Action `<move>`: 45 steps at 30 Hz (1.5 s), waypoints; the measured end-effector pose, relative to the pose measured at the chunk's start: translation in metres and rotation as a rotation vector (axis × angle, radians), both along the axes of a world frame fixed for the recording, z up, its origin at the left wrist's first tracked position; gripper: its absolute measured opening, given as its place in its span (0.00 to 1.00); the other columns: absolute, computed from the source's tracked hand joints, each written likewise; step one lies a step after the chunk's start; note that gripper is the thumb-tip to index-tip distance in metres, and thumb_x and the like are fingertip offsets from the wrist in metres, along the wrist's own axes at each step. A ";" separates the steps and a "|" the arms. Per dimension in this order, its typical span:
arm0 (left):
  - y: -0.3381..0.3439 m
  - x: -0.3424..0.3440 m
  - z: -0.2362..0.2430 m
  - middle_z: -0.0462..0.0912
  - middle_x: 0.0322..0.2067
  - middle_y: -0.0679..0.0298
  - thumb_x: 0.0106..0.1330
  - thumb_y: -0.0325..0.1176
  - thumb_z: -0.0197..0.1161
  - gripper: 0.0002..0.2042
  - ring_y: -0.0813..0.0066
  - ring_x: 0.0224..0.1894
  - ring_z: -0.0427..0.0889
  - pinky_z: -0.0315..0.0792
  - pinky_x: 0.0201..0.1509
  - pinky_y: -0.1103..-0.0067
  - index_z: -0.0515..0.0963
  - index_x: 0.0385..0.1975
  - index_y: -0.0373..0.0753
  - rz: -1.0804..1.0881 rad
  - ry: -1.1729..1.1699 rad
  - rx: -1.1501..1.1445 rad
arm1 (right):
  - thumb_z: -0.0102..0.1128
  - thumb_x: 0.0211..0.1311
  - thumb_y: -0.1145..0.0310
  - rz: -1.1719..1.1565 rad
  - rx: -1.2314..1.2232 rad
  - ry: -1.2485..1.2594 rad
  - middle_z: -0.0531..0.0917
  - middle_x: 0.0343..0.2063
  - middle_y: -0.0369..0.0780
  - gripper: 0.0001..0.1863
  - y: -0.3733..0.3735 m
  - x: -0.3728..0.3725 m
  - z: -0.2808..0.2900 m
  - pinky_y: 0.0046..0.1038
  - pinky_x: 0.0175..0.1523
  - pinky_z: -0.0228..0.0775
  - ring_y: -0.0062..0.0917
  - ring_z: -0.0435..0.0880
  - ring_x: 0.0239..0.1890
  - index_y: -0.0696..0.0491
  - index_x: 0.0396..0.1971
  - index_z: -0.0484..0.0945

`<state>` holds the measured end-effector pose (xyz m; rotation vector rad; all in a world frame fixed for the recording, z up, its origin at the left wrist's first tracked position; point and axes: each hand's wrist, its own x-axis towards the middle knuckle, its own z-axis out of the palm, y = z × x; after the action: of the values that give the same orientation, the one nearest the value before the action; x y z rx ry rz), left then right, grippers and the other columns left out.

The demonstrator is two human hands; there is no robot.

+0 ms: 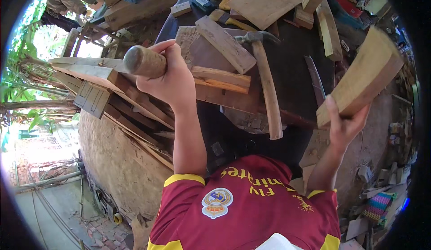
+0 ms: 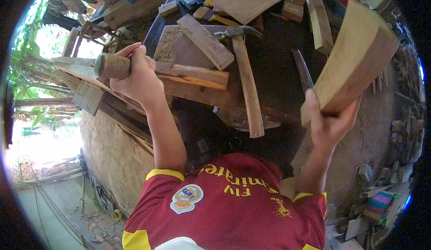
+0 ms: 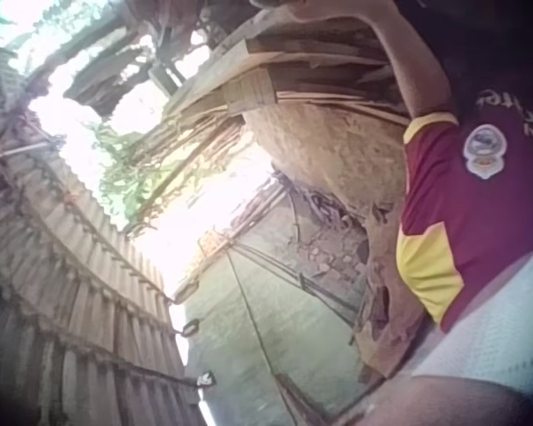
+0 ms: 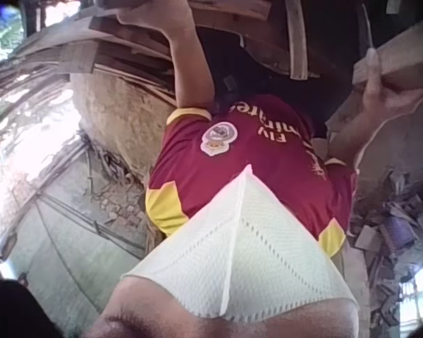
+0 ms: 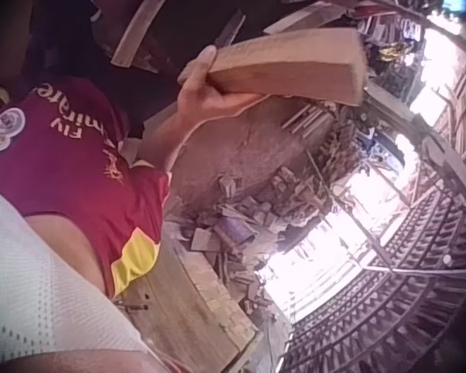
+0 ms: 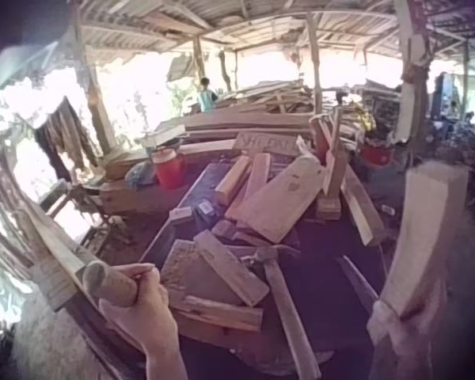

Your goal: The person carves a rectangular wooden block using a chisel and a wooden mallet. They repeatedly strike the chisel to remove wood shavings, rotate the block to work on different sides, and occasionally brush away debris. The task continues throughout the clip with consistent shaping of the wood.

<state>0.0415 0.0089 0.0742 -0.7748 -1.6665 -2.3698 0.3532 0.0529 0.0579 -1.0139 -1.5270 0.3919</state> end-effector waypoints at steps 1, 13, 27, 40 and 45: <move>0.002 0.000 0.000 0.80 0.22 0.69 0.56 0.15 0.63 0.05 0.85 0.21 0.75 0.67 0.27 0.87 0.83 0.24 0.31 0.010 -0.006 -0.027 | 0.81 0.46 0.69 -0.032 0.040 0.049 0.73 0.58 0.47 0.46 0.007 -0.005 0.010 0.35 0.65 0.62 0.32 0.71 0.61 0.63 0.64 0.64; 0.022 0.009 0.013 0.81 0.23 0.67 0.54 0.17 0.61 0.04 0.83 0.22 0.77 0.69 0.28 0.84 0.82 0.23 0.30 -0.085 -0.034 -0.169 | 0.64 0.57 0.76 0.374 0.422 -0.377 0.83 0.31 0.44 0.19 0.057 -0.133 0.130 0.33 0.38 0.76 0.32 0.82 0.30 0.65 0.48 0.74; 0.038 0.007 0.012 0.82 0.22 0.67 0.53 0.19 0.61 0.03 0.83 0.21 0.75 0.68 0.25 0.82 0.82 0.24 0.31 -0.102 0.020 -0.174 | 0.57 0.56 0.81 0.501 0.421 -0.876 0.82 0.38 0.48 0.30 0.048 -0.147 0.153 0.34 0.39 0.83 0.36 0.85 0.36 0.61 0.62 0.66; 0.048 0.004 0.011 0.78 0.20 0.69 0.52 0.22 0.63 0.02 0.84 0.18 0.72 0.65 0.22 0.81 0.81 0.24 0.32 -0.107 0.049 -0.236 | 0.60 0.50 0.81 0.419 0.390 -0.796 0.82 0.38 0.51 0.24 0.083 -0.125 0.116 0.38 0.40 0.80 0.40 0.85 0.41 0.62 0.51 0.71; 0.056 0.000 0.009 0.77 0.19 0.69 0.52 0.22 0.63 0.01 0.84 0.18 0.70 0.65 0.21 0.81 0.79 0.22 0.32 -0.115 0.089 -0.217 | 0.59 0.48 0.78 0.380 0.390 -0.173 0.83 0.37 0.50 0.21 0.096 -0.115 0.106 0.38 0.40 0.79 0.36 0.86 0.39 0.62 0.46 0.73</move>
<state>0.0412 0.0653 0.0833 -1.0224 -1.9117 -2.2123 0.2386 0.1492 0.1638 -0.4604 -1.8694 0.2572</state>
